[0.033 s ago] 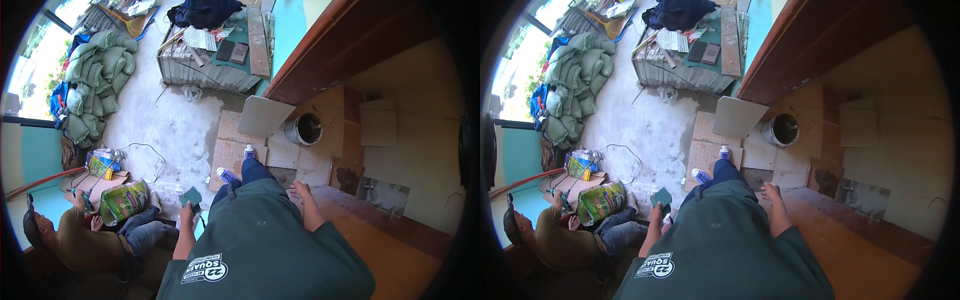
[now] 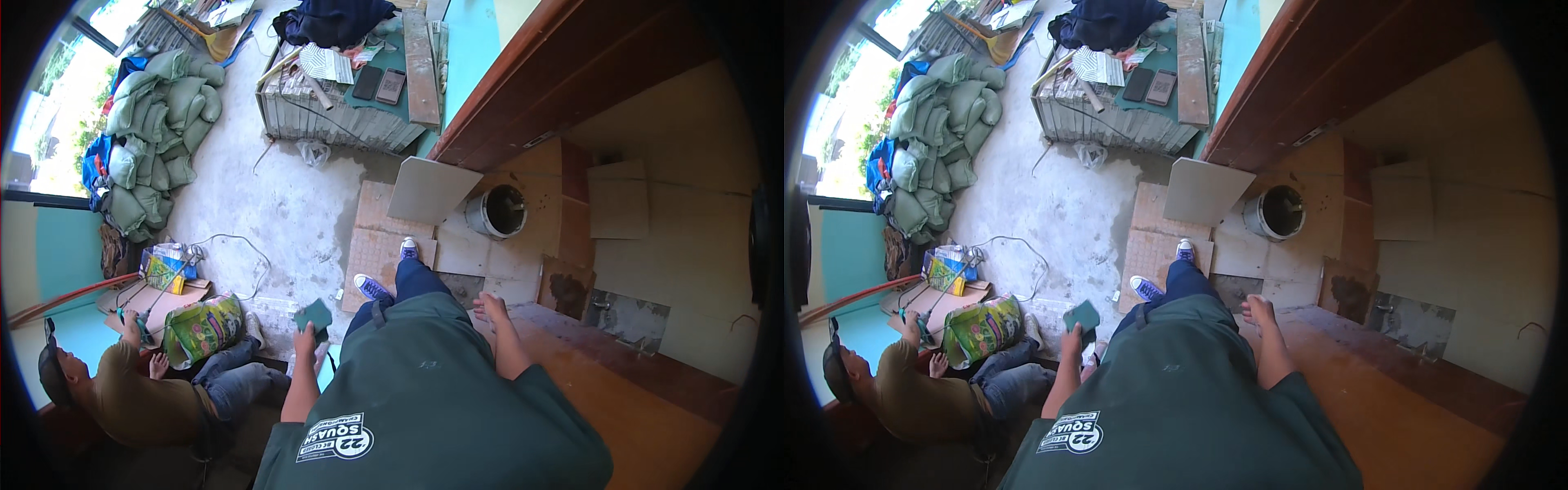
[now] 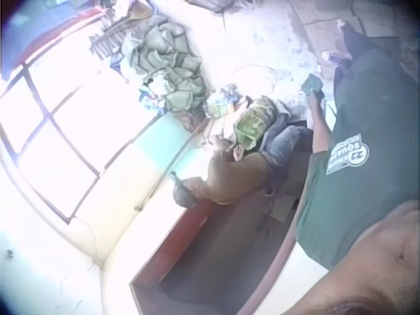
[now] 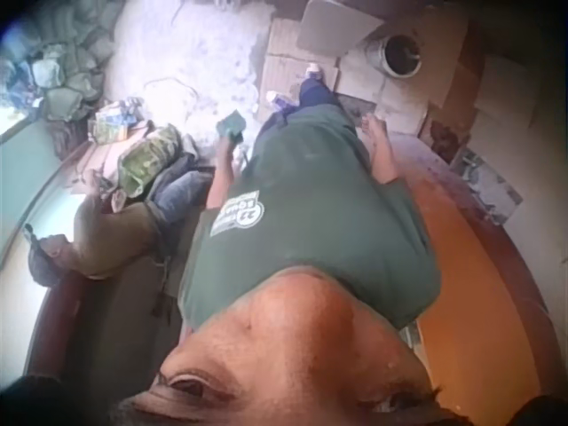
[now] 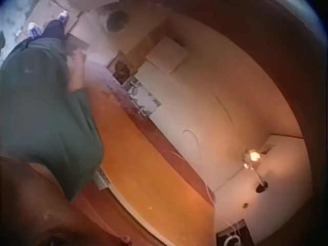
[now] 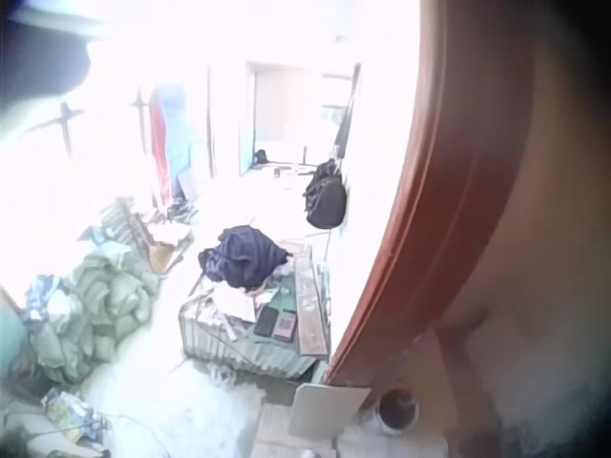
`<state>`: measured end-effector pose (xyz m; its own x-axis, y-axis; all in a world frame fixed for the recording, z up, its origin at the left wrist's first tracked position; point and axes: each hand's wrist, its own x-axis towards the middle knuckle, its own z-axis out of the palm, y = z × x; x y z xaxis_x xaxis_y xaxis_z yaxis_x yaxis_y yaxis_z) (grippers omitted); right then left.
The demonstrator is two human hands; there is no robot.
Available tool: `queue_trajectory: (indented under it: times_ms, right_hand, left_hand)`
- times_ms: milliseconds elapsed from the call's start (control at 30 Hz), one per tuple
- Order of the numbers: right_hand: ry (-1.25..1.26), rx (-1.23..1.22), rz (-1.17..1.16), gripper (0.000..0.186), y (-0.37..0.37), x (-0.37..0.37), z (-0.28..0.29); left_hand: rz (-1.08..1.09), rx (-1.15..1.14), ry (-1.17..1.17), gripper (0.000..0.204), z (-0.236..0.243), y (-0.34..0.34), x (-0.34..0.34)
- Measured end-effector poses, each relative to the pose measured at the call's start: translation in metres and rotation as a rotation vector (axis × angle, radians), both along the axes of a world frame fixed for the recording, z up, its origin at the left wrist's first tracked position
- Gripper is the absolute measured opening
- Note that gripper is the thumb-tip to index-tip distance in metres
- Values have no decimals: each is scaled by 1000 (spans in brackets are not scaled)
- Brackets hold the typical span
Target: The person applies plaster to a ceiling and wall corner by hand and with a trowel, then uses a sanding block to smooth the surface.
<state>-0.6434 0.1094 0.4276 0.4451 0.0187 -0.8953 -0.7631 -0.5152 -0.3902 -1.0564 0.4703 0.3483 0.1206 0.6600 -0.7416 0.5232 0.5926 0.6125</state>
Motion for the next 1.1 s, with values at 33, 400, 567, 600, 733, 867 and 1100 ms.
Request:
queue_trajectory:
  times_ms: [33, 400, 567, 600, 733, 867, 1100]
  right_hand:
    - [-3, -14, -13, 46, 0, 5, 8]
    - [-262, 496, 312, 51, 191, 126, 101]
    - [-329, 464, 391, 41, 251, 167, 97]
    - [-346, 470, 393, 38, 263, 174, 96]
    - [-435, 459, 403, 36, 310, 201, 71]
    - [-615, 319, 434, 38, 379, 228, 49]
    - [-736, 18, 349, 42, 511, 300, -13]
  left_hand:
    - [-28, -41, -57, 47, 15, 4, 39]
    - [-394, 141, -395, 63, 134, 44, 345]
    - [-116, 156, -357, 58, 117, 98, 322]
    - [32, 105, -309, 60, 115, 108, 312]
    - [405, 21, -224, 41, 85, 155, 266]
    - [516, -55, -85, 37, 46, 201, 242]
    - [508, -260, -18, 37, 7, 330, 263]
